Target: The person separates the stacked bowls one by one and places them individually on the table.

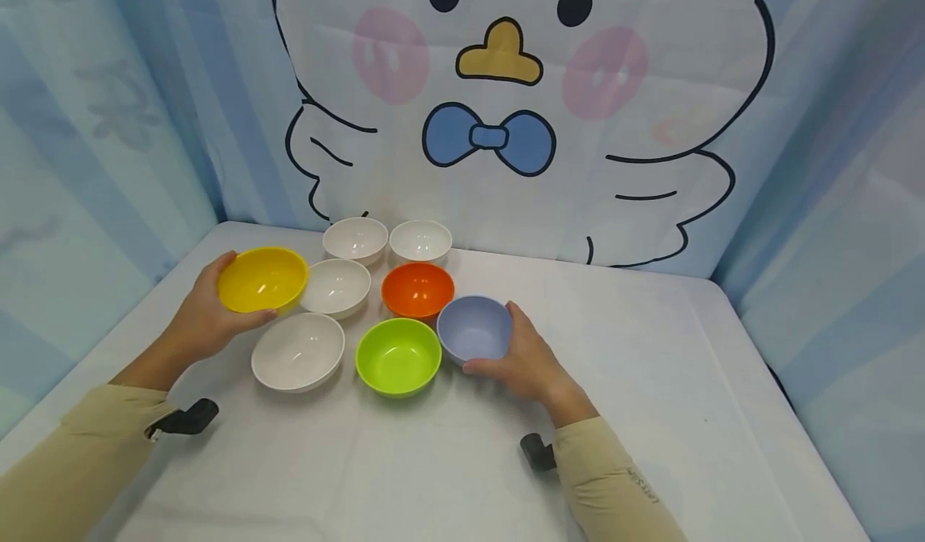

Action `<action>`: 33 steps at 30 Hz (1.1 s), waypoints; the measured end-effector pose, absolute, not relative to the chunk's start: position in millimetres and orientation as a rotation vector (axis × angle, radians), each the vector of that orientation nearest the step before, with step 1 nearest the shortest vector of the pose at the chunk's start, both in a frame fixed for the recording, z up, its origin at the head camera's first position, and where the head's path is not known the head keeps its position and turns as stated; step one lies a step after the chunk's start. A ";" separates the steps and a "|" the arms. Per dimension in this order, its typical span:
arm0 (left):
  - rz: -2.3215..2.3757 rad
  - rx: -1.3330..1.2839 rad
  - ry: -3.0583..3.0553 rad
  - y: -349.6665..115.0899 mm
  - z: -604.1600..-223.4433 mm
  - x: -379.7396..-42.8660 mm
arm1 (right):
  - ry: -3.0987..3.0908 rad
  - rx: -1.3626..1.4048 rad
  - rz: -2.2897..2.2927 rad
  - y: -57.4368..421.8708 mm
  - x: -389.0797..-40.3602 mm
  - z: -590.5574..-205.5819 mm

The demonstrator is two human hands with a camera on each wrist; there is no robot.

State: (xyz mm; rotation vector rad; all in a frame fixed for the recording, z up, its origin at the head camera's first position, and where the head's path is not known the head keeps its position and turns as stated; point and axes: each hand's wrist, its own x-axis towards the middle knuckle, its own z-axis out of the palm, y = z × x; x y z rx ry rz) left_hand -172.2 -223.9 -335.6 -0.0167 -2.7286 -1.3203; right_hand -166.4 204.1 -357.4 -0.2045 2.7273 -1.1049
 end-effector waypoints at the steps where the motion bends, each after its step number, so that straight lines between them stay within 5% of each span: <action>1: -1.320 -0.011 -2.733 -225.3 -336.6 -172.1 | 2.727 -0.209 -1.106 204.2 -166.6 -357.6; 33: -1.368 0.186 -2.919 -251.7 -363.4 -171.4 | 2.721 -0.214 -1.091 203.3 -163.1 -353.6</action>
